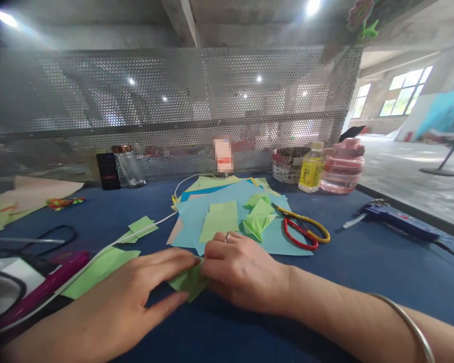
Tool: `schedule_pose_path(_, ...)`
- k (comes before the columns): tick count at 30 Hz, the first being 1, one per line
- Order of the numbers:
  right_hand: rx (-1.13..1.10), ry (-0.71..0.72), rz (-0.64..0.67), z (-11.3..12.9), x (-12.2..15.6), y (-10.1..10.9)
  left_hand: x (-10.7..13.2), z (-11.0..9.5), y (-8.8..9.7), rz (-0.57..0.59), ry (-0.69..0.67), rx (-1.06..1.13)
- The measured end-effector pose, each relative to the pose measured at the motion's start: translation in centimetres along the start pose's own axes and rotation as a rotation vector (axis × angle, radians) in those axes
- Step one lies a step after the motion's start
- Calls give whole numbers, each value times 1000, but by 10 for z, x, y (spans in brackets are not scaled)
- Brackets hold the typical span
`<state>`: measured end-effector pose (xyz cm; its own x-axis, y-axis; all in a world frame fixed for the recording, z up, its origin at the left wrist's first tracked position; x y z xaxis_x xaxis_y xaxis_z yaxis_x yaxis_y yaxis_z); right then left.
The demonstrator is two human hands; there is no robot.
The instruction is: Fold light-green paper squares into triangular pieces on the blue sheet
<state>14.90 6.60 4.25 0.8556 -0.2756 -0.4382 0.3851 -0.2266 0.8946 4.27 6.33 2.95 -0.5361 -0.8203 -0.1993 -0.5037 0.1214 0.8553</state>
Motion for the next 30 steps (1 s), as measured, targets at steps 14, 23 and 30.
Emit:
schedule_pose_path(14, -157, -43, 51, -7, 0, -7, 0, -2, -8, 94, 6, 39)
schedule_pose_path(23, -136, 89, 10, 18, -1, -3, 1, -8, -15, 151, -6, -114)
schedule_pose_path(30, -143, 81, 69, 18, 0, -7, 3, -5, -17, 97, -106, -47)
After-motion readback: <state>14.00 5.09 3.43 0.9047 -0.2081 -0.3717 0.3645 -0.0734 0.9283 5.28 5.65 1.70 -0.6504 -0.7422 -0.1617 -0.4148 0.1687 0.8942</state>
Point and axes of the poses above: each hand's wrist, its own x-axis away from the middle knuckle, its own y-axis out of the back of the hand, z = x × y, the point moved 8 cm from there along -x, towards the middle knuckle, and after that the axes turned 7 degrees about x, right-handed, at the moved point
